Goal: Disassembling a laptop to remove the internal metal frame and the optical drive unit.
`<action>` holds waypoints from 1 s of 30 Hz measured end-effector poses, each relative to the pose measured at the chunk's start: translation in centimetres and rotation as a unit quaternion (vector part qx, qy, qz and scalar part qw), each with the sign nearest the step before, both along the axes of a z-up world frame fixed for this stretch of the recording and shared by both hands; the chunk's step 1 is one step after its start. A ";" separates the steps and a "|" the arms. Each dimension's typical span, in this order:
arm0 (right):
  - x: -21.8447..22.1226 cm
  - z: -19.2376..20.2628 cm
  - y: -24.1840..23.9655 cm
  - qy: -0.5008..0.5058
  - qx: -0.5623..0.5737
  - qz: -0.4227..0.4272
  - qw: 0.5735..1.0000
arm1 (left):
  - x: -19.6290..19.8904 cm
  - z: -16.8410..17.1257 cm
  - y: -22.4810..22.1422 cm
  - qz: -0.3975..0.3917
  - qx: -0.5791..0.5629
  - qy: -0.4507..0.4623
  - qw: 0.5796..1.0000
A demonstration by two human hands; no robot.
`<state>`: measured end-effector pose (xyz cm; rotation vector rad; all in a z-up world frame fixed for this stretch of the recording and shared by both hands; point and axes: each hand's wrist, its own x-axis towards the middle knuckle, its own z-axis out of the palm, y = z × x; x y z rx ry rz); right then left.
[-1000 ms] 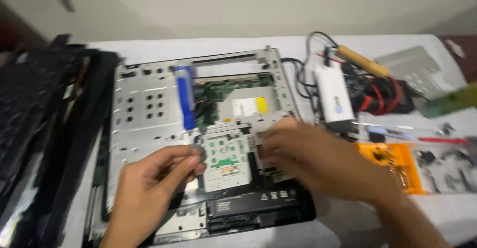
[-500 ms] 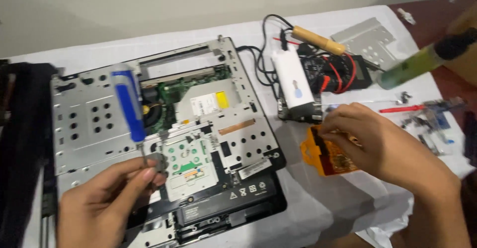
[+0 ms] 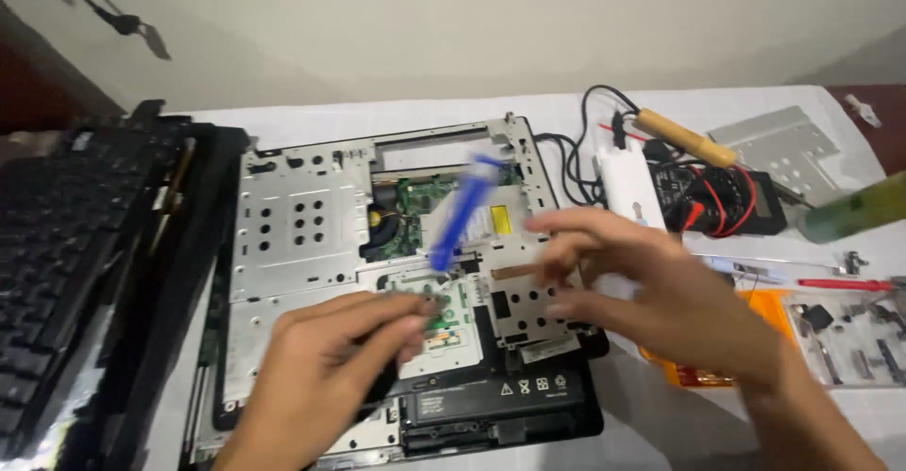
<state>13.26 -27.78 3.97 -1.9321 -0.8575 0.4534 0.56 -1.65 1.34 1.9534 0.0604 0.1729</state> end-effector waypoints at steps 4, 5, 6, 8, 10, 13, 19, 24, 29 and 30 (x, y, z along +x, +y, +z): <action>0.8 -0.5 3.9 0.115 -0.069 0.035 0.990 | 1.5 0.5 0.2 -0.075 0.088 -0.031 0.993; 0.8 -0.6 4.4 0.160 -0.004 0.042 0.986 | 1.9 0.5 0.3 -0.097 0.122 -0.062 0.986; 0.9 -0.8 5.0 0.205 0.060 0.049 0.976 | 2.3 0.5 0.4 -0.119 0.155 -0.092 0.976; 1.9 -2.5 4.7 0.183 0.111 0.070 0.974 | 2.5 0.1 1.0 -0.103 0.174 -0.059 0.977; 2.5 -4.0 4.4 0.162 0.161 0.090 0.969 | 2.5 -0.2 1.2 -0.088 0.192 -0.025 0.977; 2.6 -4.7 4.3 0.019 0.239 0.120 0.963 | 2.3 -0.3 1.0 -0.101 0.250 0.120 0.955; 2.2 -6.1 5.2 -0.191 -0.104 0.063 0.974 | 2.0 -0.5 1.1 -0.154 0.271 0.130 0.941; 2.0 -6.2 5.0 -0.231 -0.035 0.102 0.967 | 2.9 -0.4 0.9 -0.171 0.275 0.141 0.935; 2.5 -7.3 4.4 -0.206 -0.033 0.111 0.972 | 3.4 -0.7 0.8 -0.203 0.321 0.104 0.919; 2.7 -8.1 4.0 -0.201 -0.075 0.104 0.971 | 3.5 -0.8 0.8 -0.220 0.334 0.093 0.912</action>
